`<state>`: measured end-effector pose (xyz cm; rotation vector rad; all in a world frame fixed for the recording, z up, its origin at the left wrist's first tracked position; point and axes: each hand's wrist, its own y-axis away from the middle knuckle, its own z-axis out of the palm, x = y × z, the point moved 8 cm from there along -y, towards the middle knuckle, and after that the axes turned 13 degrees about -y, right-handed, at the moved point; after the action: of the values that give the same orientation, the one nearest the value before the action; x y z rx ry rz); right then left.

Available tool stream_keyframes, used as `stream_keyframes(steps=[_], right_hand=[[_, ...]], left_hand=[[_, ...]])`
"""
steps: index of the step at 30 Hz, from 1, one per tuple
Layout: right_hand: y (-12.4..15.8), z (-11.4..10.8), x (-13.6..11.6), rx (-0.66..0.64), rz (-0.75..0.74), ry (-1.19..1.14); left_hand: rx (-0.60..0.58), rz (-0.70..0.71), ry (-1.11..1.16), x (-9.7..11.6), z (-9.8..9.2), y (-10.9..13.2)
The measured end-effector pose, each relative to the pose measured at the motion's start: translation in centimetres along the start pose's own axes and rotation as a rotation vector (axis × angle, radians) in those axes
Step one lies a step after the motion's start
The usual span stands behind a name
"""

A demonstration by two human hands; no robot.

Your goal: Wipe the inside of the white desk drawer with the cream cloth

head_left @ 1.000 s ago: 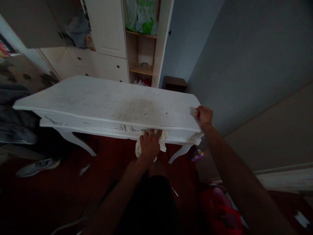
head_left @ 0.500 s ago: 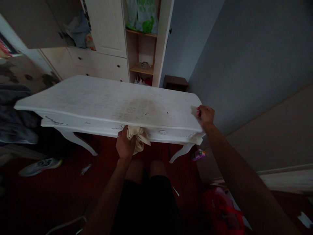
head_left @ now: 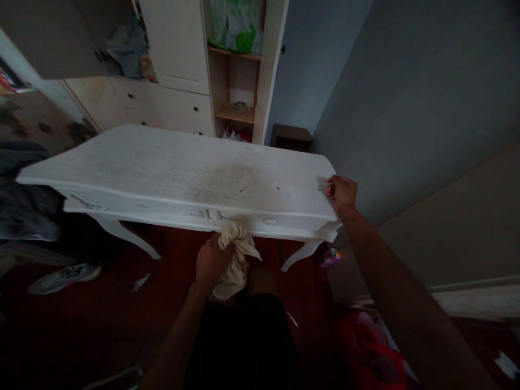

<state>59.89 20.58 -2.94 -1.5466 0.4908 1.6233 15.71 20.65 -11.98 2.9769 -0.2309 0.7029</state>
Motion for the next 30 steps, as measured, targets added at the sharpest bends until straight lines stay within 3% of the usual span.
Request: stream_keyframes(steps=[3, 4, 8, 10, 12, 15, 19, 22, 24, 30], right_hand=[[0.0, 0.1, 0.0, -0.015, -0.006, -0.020], [0.0, 0.2, 0.0, -0.020, -0.007, -0.024], [0.2, 0.3, 0.0, -0.040, 0.005, -0.038], [0.1, 0.3, 0.1, -0.043, 0.000, -0.053], [0.0, 0.2, 0.2, -0.044, -0.012, -0.057], [-0.2, 0.2, 0.4, -0.046, -0.020, -0.051], [-0.1, 0.1, 0.4, -0.034, -0.007, -0.050], [0.0, 0.2, 0.2, -0.039, -0.010, -0.040], [0.0, 0.2, 0.1, -0.044, -0.014, -0.034], [-0.1, 0.2, 0.2, -0.031, -0.019, -0.014]], left_hand=[[0.073, 0.111, 0.155, 1.7, -3.9, 0.9], [0.161, 0.157, 0.201, 2.5, -5.9, 1.1], [0.696, 0.295, 0.267, 5.6, -14.7, 1.9], [0.895, 0.356, 0.262, 7.3, -17.4, 1.1], [0.934, 0.431, 0.202, 9.7, -18.4, -1.2], [0.838, 0.507, 0.078, 13.2, -17.3, -5.9], [0.587, 0.675, -0.111, 17.2, -12.2, -10.6], [0.386, 0.645, -0.287, 17.9, -7.8, -13.0], [0.313, 0.624, -0.363, 17.8, -6.0, -13.8], [0.219, 0.731, -0.412, 17.6, -5.3, -14.2]])
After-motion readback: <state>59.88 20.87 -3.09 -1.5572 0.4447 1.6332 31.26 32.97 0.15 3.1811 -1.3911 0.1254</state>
